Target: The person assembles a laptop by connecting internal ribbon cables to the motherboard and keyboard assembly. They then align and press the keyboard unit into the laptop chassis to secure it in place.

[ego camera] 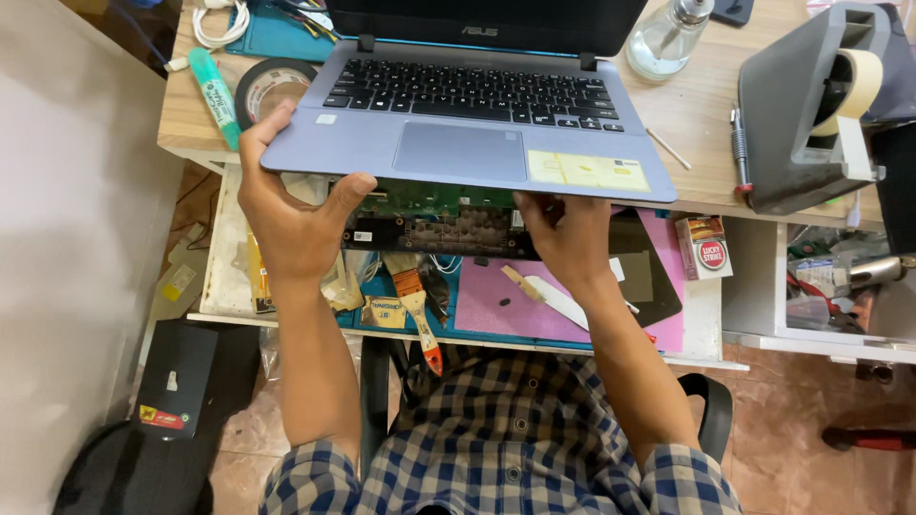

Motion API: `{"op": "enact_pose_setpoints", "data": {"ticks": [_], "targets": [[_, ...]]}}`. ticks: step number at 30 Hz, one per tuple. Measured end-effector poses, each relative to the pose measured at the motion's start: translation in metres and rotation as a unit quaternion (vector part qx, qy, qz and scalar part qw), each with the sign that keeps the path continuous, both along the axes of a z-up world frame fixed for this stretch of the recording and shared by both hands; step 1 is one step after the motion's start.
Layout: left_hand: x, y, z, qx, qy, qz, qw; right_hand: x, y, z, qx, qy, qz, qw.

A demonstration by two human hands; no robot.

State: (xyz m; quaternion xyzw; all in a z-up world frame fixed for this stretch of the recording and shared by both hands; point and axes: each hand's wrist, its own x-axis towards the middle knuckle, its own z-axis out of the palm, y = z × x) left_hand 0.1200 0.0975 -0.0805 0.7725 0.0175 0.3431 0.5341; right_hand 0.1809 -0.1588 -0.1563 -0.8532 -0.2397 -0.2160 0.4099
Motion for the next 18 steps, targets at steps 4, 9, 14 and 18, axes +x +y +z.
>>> {"op": "enact_pose_setpoints", "data": {"ticks": [4, 9, 14, 18], "targets": [[-0.001, -0.001, -0.003, -0.003, -0.013, 0.002, 1.000, 0.001, 0.010, 0.022, -0.047, -0.055, -0.007, 0.997], [-0.007, 0.002, -0.008, -0.025, -0.027, 0.004, 0.999, -0.012, 0.029, 0.042, -0.101, -0.097, -0.035, 0.990], [-0.012, 0.008, -0.017, -0.019, -0.031, 0.004, 0.999, -0.017, 0.043, 0.059, -0.153, -0.143, -0.060, 0.976], [-0.017, 0.009, -0.021, -0.021, -0.026, -0.002, 0.999, -0.014, 0.036, 0.031, -0.104, -0.041, -0.031, 0.993]]}}
